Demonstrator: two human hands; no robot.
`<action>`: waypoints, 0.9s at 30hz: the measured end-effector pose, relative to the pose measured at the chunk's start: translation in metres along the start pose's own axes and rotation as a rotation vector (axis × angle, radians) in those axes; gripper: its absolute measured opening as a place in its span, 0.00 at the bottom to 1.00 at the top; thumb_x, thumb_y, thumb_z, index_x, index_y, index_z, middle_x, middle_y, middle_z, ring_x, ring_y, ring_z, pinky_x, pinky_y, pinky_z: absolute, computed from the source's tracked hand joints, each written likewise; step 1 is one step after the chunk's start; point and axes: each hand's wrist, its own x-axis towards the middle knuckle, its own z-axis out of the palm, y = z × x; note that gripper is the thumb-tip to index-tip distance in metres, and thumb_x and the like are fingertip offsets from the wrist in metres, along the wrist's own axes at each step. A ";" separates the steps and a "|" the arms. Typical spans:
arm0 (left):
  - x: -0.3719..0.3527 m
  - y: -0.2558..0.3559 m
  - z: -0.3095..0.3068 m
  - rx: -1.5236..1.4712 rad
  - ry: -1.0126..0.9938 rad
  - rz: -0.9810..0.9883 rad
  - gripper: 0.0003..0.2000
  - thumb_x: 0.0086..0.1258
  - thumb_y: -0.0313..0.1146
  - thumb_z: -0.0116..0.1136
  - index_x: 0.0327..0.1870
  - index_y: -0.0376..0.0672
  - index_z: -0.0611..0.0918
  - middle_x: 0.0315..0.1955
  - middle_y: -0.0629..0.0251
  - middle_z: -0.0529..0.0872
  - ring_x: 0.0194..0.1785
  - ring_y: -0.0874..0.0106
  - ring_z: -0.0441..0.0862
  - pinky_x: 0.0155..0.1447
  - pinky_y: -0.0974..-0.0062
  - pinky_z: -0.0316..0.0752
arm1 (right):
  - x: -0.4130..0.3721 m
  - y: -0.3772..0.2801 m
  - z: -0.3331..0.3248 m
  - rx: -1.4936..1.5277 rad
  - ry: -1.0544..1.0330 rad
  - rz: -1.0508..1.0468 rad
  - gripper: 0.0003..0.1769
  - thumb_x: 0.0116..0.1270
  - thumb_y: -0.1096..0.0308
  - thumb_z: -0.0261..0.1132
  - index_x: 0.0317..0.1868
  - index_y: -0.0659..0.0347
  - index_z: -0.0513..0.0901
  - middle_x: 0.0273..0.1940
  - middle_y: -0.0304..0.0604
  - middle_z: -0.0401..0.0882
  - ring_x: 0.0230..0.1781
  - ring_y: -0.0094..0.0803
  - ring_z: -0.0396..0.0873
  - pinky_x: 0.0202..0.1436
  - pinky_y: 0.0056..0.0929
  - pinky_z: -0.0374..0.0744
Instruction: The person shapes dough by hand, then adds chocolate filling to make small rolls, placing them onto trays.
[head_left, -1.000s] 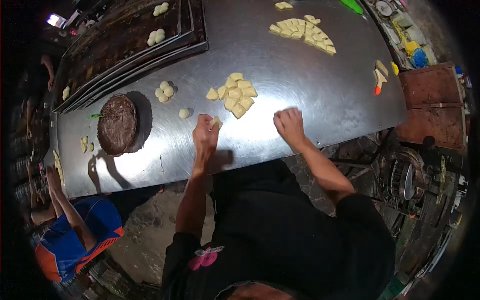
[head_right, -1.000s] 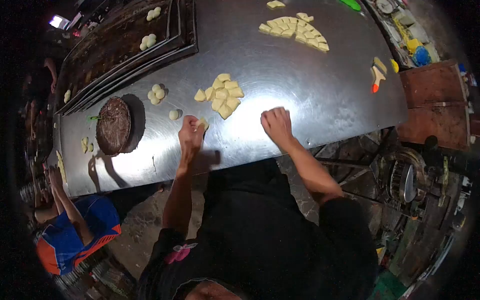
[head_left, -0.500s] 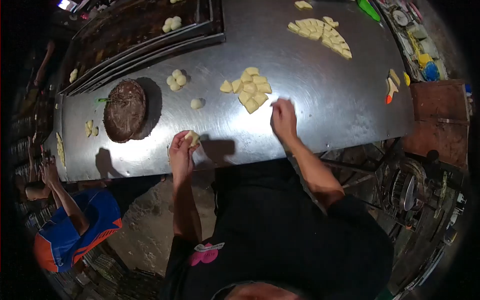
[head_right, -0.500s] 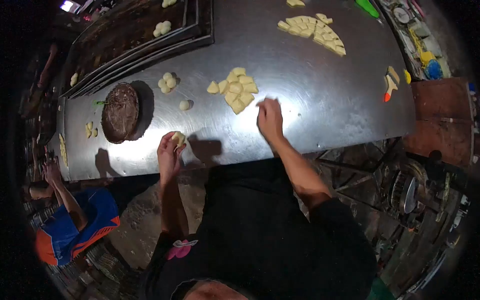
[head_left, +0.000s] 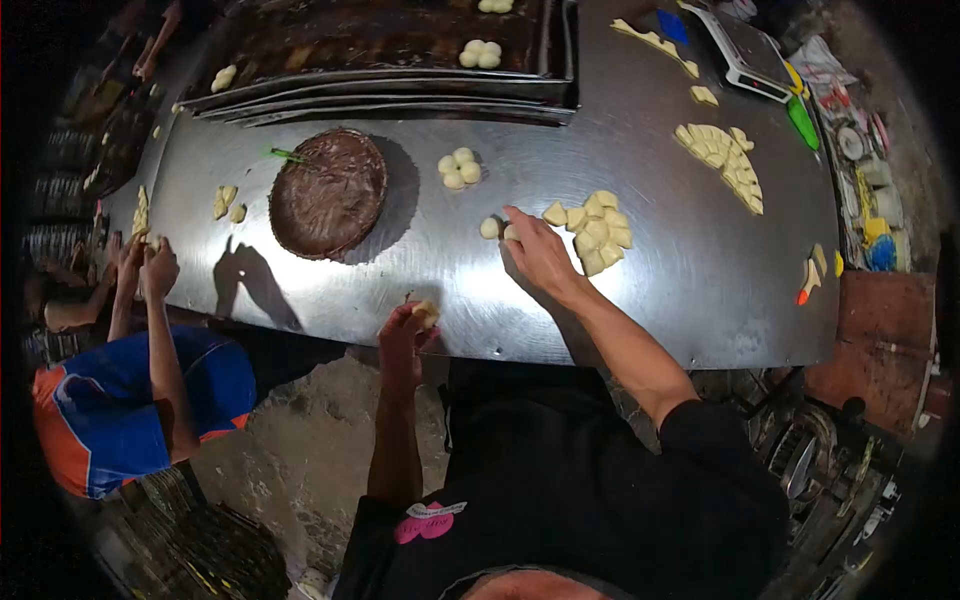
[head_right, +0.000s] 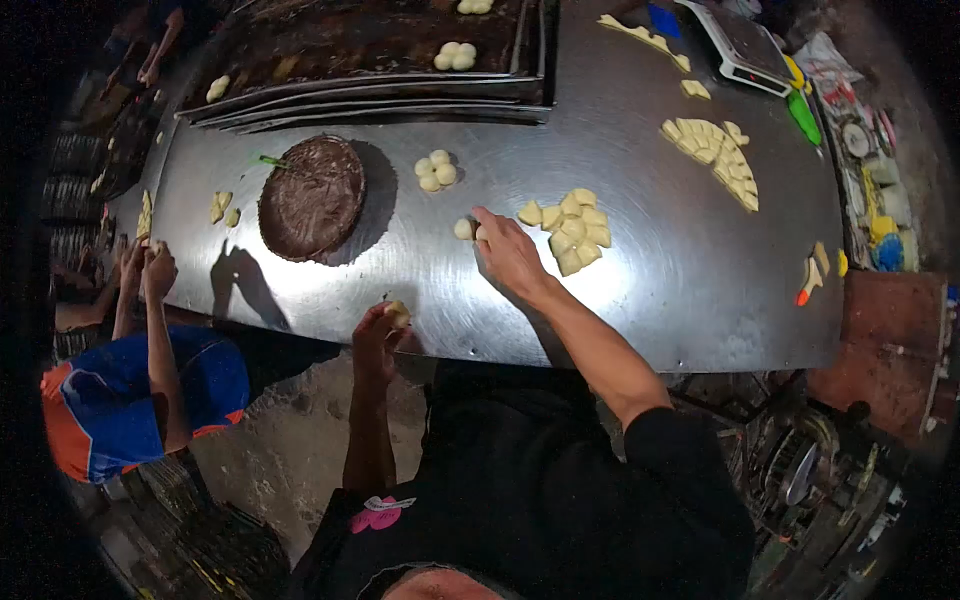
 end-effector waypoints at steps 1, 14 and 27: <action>-0.003 0.001 0.002 -0.008 0.013 0.003 0.09 0.69 0.34 0.58 0.45 0.41 0.81 0.41 0.67 0.82 0.43 0.75 0.81 0.46 0.72 0.79 | 0.007 0.002 0.007 0.004 -0.012 -0.009 0.28 0.62 0.73 0.62 0.63 0.63 0.68 0.45 0.58 0.79 0.48 0.52 0.77 0.53 0.42 0.75; -0.001 -0.026 0.117 0.227 -0.402 0.171 0.11 0.70 0.23 0.54 0.51 0.30 0.77 0.44 0.56 0.83 0.46 0.72 0.82 0.49 0.75 0.82 | -0.052 -0.036 -0.056 0.358 -0.329 0.314 0.20 0.65 0.70 0.64 0.58 0.60 0.77 0.44 0.49 0.84 0.41 0.34 0.84 0.45 0.30 0.79; -0.035 -0.028 0.138 0.204 -0.245 0.358 0.18 0.77 0.34 0.44 0.63 0.34 0.73 0.52 0.63 0.79 0.57 0.72 0.75 0.62 0.75 0.70 | -0.068 -0.043 -0.036 1.690 0.020 0.537 0.28 0.71 0.71 0.59 0.69 0.63 0.63 0.48 0.46 0.80 0.49 0.30 0.79 0.52 0.26 0.78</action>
